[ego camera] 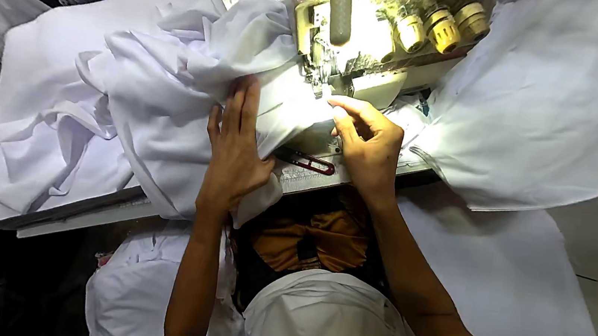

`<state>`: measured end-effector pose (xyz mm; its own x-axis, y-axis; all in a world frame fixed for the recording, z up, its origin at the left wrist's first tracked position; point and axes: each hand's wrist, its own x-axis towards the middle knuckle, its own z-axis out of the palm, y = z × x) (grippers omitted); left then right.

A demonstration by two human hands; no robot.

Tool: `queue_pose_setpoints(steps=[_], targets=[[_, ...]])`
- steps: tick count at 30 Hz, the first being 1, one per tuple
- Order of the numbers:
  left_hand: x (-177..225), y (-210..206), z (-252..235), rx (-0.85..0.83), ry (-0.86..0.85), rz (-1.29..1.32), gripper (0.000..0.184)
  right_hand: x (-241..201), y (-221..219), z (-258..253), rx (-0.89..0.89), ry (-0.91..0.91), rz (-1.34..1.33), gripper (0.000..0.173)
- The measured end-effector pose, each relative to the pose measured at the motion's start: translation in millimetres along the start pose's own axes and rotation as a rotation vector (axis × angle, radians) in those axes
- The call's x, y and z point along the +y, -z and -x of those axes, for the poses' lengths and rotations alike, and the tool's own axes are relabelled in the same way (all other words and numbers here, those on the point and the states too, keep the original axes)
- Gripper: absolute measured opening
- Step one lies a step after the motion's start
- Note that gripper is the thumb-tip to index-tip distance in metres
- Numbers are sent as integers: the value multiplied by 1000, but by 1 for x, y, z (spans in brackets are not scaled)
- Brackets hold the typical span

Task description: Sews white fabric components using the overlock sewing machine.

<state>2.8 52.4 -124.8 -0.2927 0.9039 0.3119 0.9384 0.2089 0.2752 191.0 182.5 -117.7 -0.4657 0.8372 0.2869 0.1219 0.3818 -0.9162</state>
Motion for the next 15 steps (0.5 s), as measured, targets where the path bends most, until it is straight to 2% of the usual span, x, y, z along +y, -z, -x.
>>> queue_pose_setpoints(steps=[5,7,9,10,12,15], targets=[[-28,27,-5,-195,66,254,123,9,-1,13,28,42,-78,26],[-35,39,-18,-210,123,332,100,15,-1,20,43,11,-107,26],[-34,50,-41,-77,257,307,67,21,-2,26,54,-29,-107,27],[-27,55,-54,20,341,215,61,25,-3,29,54,-44,-87,28],[-11,61,-82,186,369,-15,63,31,-5,32,41,-56,-19,24],[-9,56,-128,243,162,-169,77,37,-8,35,-7,-13,146,21]])
